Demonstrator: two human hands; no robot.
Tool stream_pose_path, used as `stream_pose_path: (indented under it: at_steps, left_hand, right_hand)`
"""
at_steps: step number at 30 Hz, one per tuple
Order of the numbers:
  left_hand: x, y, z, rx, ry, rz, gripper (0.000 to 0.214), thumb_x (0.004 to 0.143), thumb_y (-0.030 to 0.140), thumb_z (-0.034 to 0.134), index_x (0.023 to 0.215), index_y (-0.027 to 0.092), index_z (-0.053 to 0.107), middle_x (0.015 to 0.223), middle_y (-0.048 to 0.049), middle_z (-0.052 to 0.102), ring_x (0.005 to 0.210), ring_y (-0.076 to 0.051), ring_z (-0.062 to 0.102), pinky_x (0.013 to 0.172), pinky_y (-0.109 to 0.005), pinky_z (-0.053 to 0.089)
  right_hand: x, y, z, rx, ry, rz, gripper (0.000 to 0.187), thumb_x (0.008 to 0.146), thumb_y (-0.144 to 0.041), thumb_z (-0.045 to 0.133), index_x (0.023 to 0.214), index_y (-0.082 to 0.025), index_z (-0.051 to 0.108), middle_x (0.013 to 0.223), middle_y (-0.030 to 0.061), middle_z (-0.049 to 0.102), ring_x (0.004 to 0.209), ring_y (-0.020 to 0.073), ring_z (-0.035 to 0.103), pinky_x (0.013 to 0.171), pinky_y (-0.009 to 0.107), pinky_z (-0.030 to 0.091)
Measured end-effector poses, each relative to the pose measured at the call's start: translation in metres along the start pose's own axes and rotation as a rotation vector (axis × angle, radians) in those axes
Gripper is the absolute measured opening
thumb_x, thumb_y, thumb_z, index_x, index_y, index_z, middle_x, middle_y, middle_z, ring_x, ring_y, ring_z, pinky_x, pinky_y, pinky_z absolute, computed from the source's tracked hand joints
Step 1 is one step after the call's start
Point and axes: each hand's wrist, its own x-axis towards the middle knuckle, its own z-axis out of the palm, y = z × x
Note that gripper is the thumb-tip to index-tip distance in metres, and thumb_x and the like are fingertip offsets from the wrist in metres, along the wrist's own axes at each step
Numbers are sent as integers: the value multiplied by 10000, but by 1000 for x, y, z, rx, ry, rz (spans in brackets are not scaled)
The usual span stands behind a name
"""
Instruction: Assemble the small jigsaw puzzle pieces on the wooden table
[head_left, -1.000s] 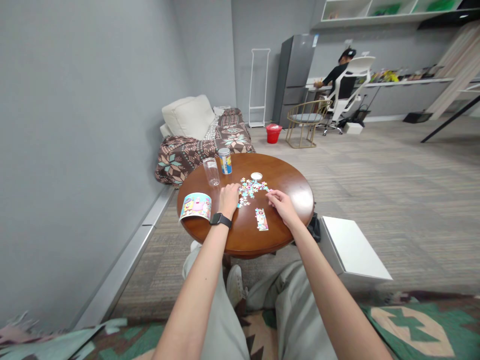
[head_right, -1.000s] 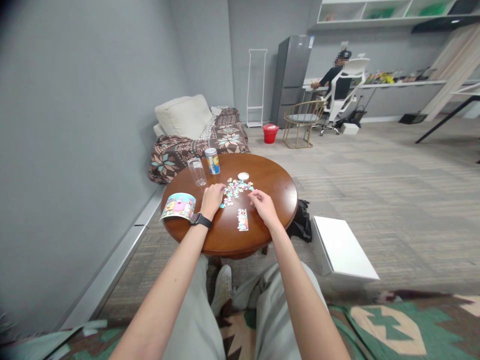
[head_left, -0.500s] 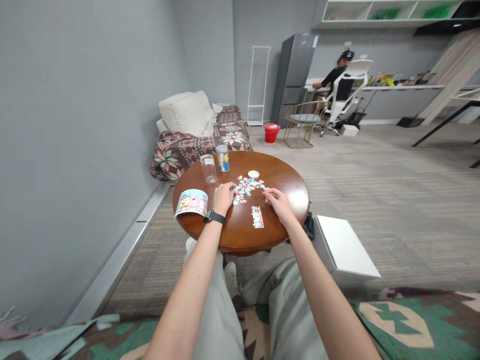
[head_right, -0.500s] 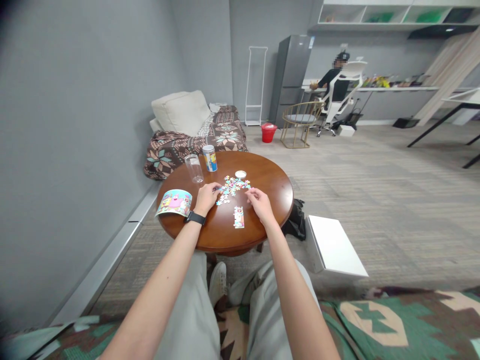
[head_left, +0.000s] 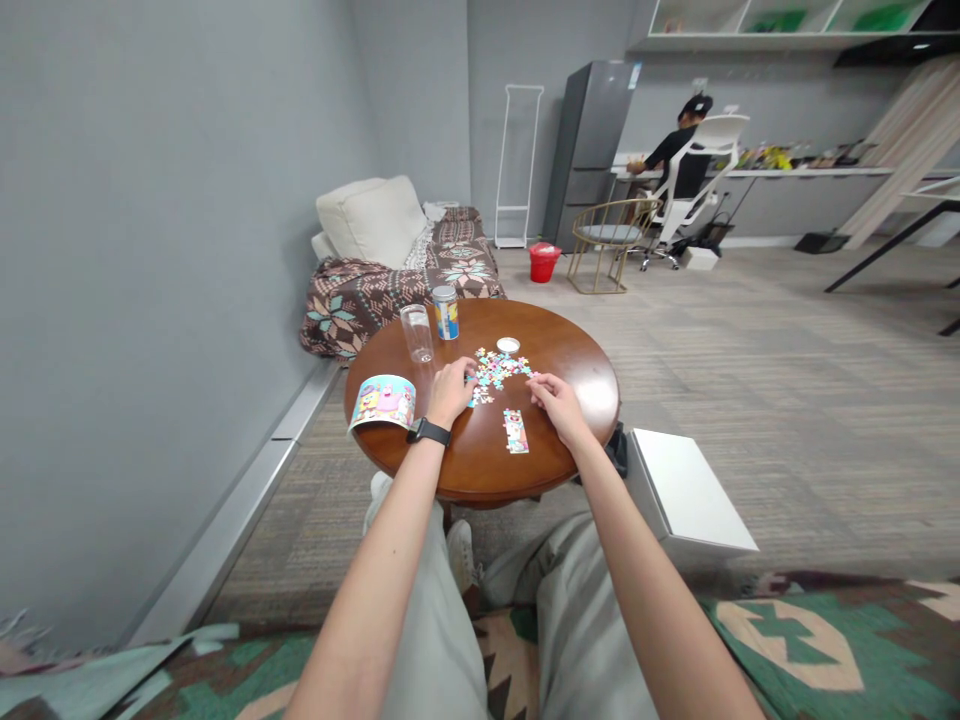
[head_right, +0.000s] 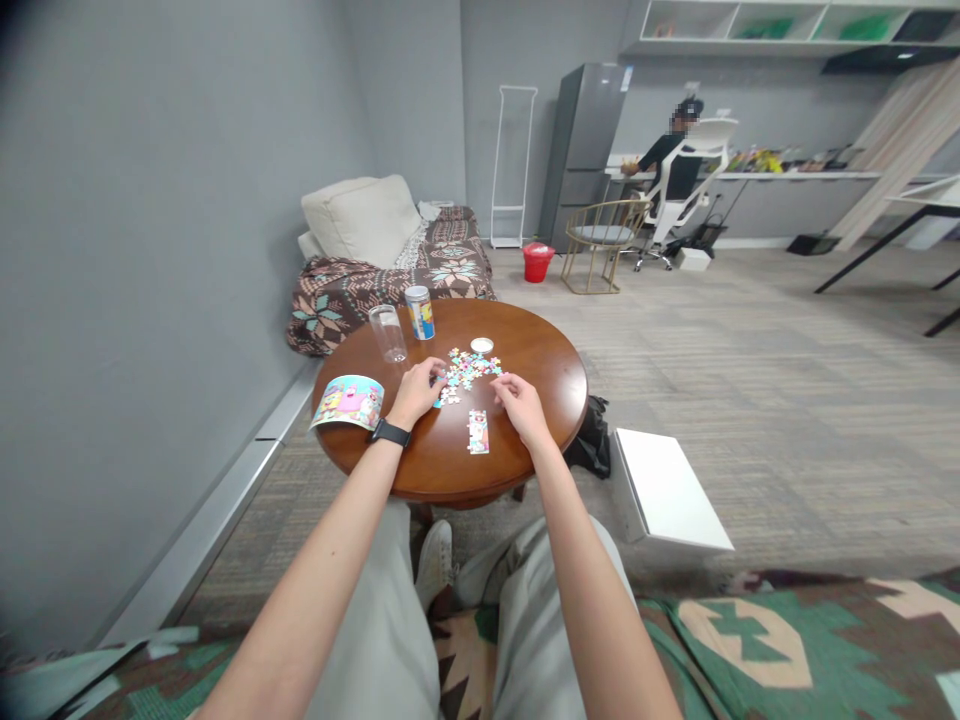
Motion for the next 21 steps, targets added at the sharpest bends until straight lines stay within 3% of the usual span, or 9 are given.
stream_pose_path:
  at_steps: [3, 10, 15, 17, 21]
  left_hand:
    - [0, -2, 1, -1, 44, -24, 254, 833, 187, 657, 1085, 210, 634, 1108, -81, 721, 1065, -267, 635, 980, -411, 459]
    - [0, -4, 1, -77, 49, 1, 231, 803, 116, 643, 1010, 218, 637, 968, -62, 745, 1019, -273, 636, 964, -443, 469]
    - [-1, 3, -2, -412, 60, -2, 233, 788, 85, 616, 996, 188, 592, 899, -38, 710, 856, -172, 668, 856, -332, 522]
    - [-2, 6, -2, -590, -15, 16, 270, 780, 145, 677, 1024, 178, 565, 885, -33, 707, 834, -152, 677, 827, -306, 534]
    - [-5, 11, 2, -792, -276, 26, 383, 743, 241, 766, 1038, 162, 535, 854, -29, 708, 772, -136, 684, 770, -287, 549]
  right_hand:
    - [0, 1, 0, 0, 5, 5, 351, 725, -557, 678, 779, -213, 631, 608, -23, 531, 596, 142, 483, 615, 292, 387]
    - [1, 2, -1, -21, -5, -4, 346, 733, -553, 671, 786, -213, 633, 628, -14, 550, 613, 147, 501, 610, 290, 390]
    - [1, 0, -1, -11, -3, -17, 315, 735, -520, 669, 776, -209, 635, 624, -15, 547, 613, 143, 490, 620, 288, 382]
    - [1, 0, -1, -5, -8, -25, 304, 737, -510, 668, 767, -208, 635, 623, -18, 542, 612, 140, 488, 625, 288, 380]
    - [1, 0, 0, -25, -17, -26, 324, 732, -532, 668, 748, -212, 622, 630, -18, 537, 620, 143, 496, 632, 288, 391]
